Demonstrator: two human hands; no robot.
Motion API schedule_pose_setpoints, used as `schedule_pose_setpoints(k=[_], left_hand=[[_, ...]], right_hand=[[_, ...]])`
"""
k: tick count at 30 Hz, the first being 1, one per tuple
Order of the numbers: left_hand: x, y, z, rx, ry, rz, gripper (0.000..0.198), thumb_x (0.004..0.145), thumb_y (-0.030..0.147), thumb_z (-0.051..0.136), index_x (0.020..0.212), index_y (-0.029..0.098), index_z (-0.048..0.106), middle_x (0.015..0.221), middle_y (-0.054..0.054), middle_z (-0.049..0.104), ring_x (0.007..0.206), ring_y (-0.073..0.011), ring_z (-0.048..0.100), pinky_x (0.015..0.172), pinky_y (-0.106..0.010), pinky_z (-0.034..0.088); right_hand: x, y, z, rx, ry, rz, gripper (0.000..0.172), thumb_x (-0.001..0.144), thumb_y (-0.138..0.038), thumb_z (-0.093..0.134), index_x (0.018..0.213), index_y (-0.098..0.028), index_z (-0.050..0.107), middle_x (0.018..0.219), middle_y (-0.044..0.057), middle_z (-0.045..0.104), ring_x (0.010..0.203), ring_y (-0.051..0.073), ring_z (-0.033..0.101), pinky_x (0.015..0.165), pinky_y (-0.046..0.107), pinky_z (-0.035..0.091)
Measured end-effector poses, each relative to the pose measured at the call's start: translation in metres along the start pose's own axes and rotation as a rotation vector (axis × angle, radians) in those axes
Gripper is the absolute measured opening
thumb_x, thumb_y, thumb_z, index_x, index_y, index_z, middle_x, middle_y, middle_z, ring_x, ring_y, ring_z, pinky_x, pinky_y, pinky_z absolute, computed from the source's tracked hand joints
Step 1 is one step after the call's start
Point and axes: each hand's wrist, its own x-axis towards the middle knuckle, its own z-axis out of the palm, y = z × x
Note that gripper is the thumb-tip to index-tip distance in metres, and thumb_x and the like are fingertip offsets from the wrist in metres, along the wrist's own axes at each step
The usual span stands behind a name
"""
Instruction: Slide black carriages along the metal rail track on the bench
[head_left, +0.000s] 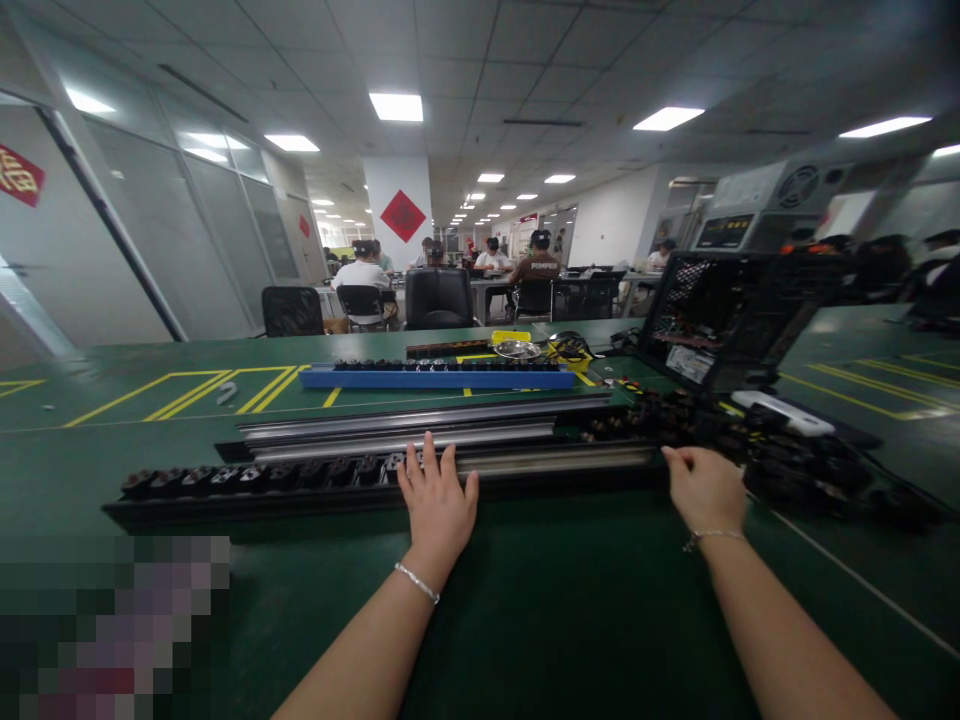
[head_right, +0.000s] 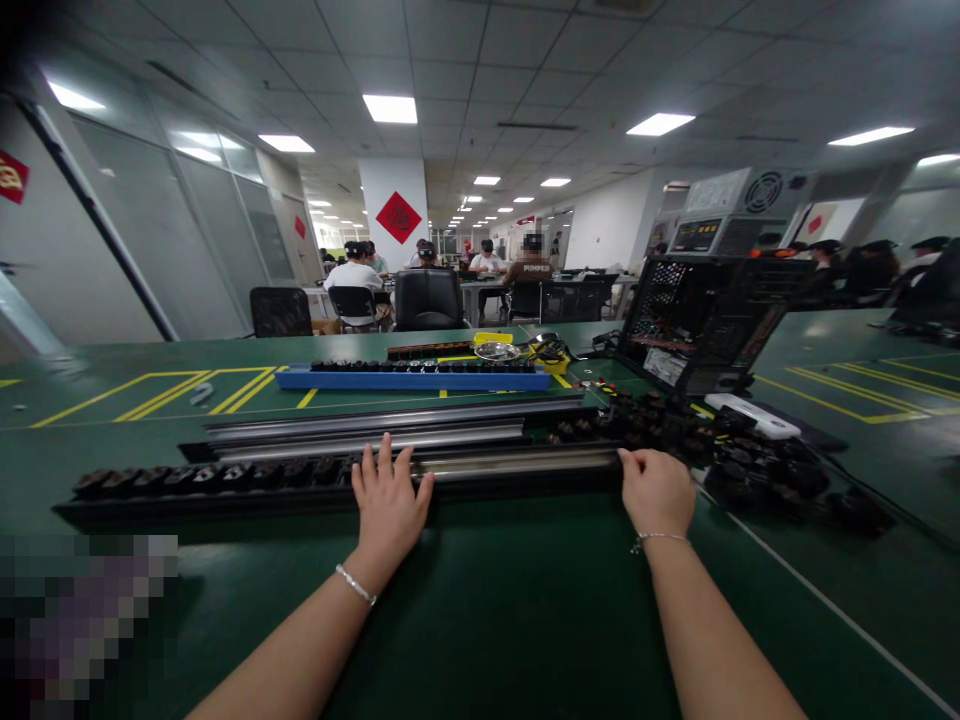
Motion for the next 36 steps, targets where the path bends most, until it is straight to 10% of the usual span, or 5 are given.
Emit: schedule_pose_setpoints(k=[10, 36], left_hand=[[0.001, 0.0, -0.003, -0.032, -0.035, 0.03, 0.044, 0.085, 0.039, 0.043, 0.121, 0.016, 0.055, 0.14, -0.013, 0.042, 0.13, -0.0334, 0.032, 0.104, -0.051, 0.03], [0.002, -0.002, -0.004, -0.117, -0.081, 0.144, 0.029, 0.086, 0.029, 0.041, 0.104, 0.021, 0.062, 0.135, -0.004, 0.05, 0.129, -0.0285, 0.035, 0.099, -0.046, 0.038]], right_hand=[[-0.012, -0.021, 0.018, 0.01, -0.25, -0.239, 0.047, 0.085, -0.05, 0.029, 0.083, -0.026, 0.069, 0.103, 0.005, 0.067, 0.105, 0.025, 0.052, 0.102, 0.053, 0.018], [-0.013, -0.025, 0.017, 0.02, -0.267, -0.24, 0.047, 0.086, -0.047, 0.029, 0.075, -0.024, 0.068, 0.101, 0.005, 0.067, 0.103, 0.025, 0.052, 0.102, 0.058, 0.017]])
